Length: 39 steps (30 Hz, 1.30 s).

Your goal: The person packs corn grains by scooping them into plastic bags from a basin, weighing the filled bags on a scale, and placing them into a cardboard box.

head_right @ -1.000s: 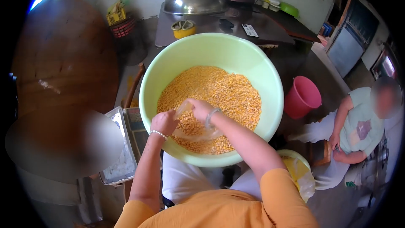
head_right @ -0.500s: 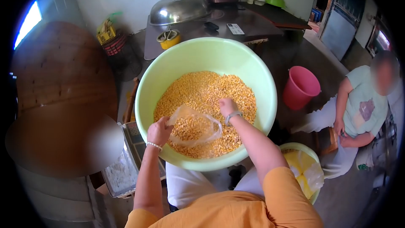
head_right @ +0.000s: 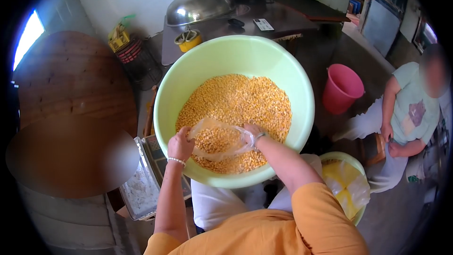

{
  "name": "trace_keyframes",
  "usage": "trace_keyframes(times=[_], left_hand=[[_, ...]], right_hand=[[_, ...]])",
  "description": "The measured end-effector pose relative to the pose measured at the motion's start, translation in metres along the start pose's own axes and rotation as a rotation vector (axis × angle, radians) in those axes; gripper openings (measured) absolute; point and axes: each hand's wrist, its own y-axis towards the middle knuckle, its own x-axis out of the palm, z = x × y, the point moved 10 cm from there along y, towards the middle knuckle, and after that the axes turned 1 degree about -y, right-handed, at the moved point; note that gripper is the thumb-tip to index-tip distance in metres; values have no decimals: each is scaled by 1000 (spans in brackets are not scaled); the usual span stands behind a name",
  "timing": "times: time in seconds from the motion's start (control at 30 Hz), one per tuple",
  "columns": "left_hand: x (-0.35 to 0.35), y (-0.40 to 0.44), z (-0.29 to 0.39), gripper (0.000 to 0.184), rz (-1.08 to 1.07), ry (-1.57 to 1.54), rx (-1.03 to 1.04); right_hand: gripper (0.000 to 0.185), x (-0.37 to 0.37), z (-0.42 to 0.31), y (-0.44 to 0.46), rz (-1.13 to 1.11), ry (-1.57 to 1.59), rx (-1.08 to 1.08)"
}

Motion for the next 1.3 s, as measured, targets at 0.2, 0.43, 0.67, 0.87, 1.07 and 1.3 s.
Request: trace_keyframes(times=[0.2, 0.43, 0.67, 0.87, 1.07, 1.3], left_hand=[[12, -1, -5, 25, -81, 123, -18], [9, -2, 0, 18, -146, 166, -76], [8, -2, -5, 17, -105, 121, -65], [9, 0, -9, 15, -72, 89, -63], [7, 0, -9, 12, -43, 79, -43], [5, -1, -7, 13, -67, 79, -82]], right_hand=[[23, 13, -1, 2, -138, 24, -26], [34, -12, 24, 26, 88, 246, 121], [28, -73, 4, -8, 90, 1266, 119], [20, -59, -127, -30, -283, 1045, -153], [22, 26, -158, 8, -128, 540, -206], [29, 4, -165, 9, -122, 557, -565]])
